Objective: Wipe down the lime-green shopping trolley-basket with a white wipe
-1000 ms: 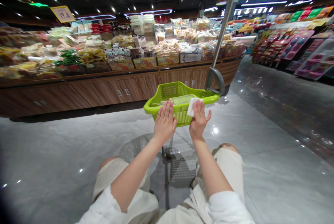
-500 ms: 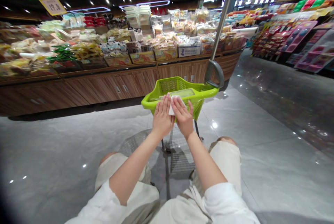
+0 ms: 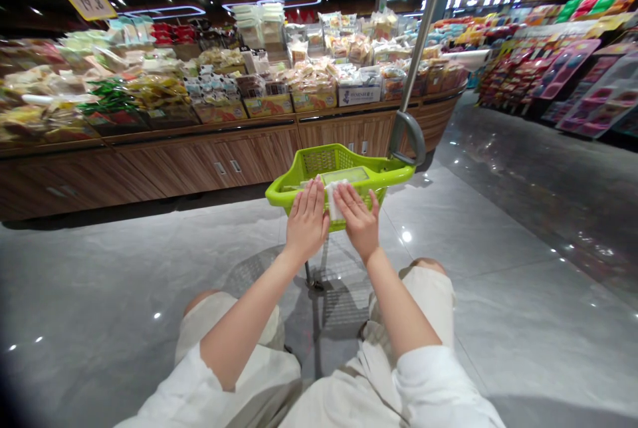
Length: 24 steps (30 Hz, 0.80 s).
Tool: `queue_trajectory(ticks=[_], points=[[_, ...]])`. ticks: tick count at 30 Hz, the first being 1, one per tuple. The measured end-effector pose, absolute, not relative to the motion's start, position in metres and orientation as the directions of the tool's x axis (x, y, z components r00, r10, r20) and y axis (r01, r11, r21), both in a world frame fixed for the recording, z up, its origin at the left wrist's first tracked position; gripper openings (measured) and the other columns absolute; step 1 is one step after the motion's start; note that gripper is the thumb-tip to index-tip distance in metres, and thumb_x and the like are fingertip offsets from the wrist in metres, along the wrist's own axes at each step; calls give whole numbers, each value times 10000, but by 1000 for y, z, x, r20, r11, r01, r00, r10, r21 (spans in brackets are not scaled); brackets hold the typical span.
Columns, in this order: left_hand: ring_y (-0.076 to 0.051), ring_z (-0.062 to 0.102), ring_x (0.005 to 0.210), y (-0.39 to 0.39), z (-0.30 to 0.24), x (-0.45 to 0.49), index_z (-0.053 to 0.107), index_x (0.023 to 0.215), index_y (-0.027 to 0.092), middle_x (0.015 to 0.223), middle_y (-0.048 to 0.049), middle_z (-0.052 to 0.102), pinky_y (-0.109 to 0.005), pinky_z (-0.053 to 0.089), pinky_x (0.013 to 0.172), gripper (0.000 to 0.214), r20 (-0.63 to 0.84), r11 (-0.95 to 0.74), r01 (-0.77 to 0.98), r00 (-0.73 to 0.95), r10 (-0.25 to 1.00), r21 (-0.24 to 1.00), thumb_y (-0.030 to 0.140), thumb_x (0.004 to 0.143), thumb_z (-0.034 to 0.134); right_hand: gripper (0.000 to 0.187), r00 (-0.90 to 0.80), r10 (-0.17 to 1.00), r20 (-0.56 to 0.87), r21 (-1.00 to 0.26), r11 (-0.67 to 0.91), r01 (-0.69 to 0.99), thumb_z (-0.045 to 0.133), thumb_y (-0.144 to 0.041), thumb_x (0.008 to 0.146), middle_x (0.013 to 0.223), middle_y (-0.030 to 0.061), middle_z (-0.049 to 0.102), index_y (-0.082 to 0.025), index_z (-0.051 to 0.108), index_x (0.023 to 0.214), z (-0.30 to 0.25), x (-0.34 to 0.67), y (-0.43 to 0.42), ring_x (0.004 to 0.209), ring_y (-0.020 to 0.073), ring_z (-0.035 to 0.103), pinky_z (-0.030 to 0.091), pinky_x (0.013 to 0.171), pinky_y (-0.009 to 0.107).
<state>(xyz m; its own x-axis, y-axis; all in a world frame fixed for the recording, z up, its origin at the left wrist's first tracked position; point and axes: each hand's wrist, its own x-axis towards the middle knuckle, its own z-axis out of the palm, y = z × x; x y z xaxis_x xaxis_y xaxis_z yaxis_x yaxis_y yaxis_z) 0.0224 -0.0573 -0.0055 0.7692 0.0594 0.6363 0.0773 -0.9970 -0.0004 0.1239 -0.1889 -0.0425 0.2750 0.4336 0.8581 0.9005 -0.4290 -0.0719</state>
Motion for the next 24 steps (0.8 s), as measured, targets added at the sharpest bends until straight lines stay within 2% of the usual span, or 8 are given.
queue_trajectory(ticks=[4, 5, 6, 9, 11, 13, 18, 24], points=[[-232, 139, 1533, -57, -6, 22, 20, 1574, 72, 1641, -139, 218, -447, 198, 1237, 728, 644, -997, 83, 762, 63, -1, 245, 959, 368, 671, 406, 90, 910, -292, -557, 778, 306, -46, 879, 1500, 98, 482, -262, 389, 1509, -45, 152, -208, 1422, 206, 412, 162, 1198, 523], [-233, 132, 1534, -57, -6, 22, 24, 1573, 67, 1642, -141, 215, -448, 194, 1238, 728, 645, -996, 85, 761, 64, 0, 248, 959, 371, 669, 411, 55, 910, -313, -560, 767, 303, -49, 882, 1503, 100, 477, -262, 383, 1512, -45, 152, -206, 1428, 208, 401, 164, 1196, 526], [-233, 125, 1535, -57, -7, 23, 32, 1572, 63, 1643, -142, 210, -447, 189, 1240, 731, 644, -996, 86, 762, 66, 1, 249, 956, 378, 662, 398, 86, 913, -290, -550, 783, 308, -55, 892, 1503, 99, 477, -264, 372, 1516, -44, 148, -202, 1432, 205, 394, 166, 1198, 521], [-237, 111, 1537, -57, -7, 23, 54, 1570, 62, 1646, -142, 197, -443, 180, 1244, 761, 641, -996, 89, 764, 72, 6, 242, 927, 420, 635, 263, 375, 889, -80, -438, 896, 351, -79, 927, 1486, 84, 501, -268, 333, 1533, -39, 125, -184, 1429, 178, 397, 157, 1214, 472], [-233, 111, 1537, -56, -6, 23, 58, 1569, 64, 1647, -141, 196, -440, 182, 1244, 762, 640, -996, 86, 765, 70, 7, 232, 921, 422, 626, 196, 474, 859, 6, -392, 920, 362, -80, 938, 1466, 71, 525, -277, 332, 1532, -38, 117, -180, 1415, 165, 418, 131, 1224, 453], [-227, 115, 1536, -55, -5, 22, 60, 1569, 65, 1646, -136, 201, -435, 185, 1243, 736, 642, -996, 85, 764, 70, 7, 232, 935, 396, 624, 218, 442, 870, -2, -438, 899, 352, -75, 936, 1461, 72, 531, -280, 348, 1525, -38, 123, -186, 1402, 170, 439, 109, 1226, 461], [-225, 112, 1536, -55, -5, 25, 72, 1564, 55, 1648, -131, 195, -426, 182, 1243, 715, 645, -997, 81, 762, 63, 2, 239, 946, 380, 635, 352, 161, 922, -211, -553, 806, 327, -87, 912, 1483, 97, 504, -267, 363, 1520, -40, 138, -192, 1408, 207, 434, 95, 1212, 515], [-230, 85, 1539, -55, -7, 26, 59, 1567, 65, 1651, -145, 174, -444, 184, 1243, 747, 654, -997, 72, 754, 60, 8, 242, 930, 408, 614, 232, 436, 870, -29, -424, 905, 357, -90, 929, 1450, 83, 545, -267, 369, 1517, -36, 111, -176, 1390, 175, 457, 125, 1219, 456]])
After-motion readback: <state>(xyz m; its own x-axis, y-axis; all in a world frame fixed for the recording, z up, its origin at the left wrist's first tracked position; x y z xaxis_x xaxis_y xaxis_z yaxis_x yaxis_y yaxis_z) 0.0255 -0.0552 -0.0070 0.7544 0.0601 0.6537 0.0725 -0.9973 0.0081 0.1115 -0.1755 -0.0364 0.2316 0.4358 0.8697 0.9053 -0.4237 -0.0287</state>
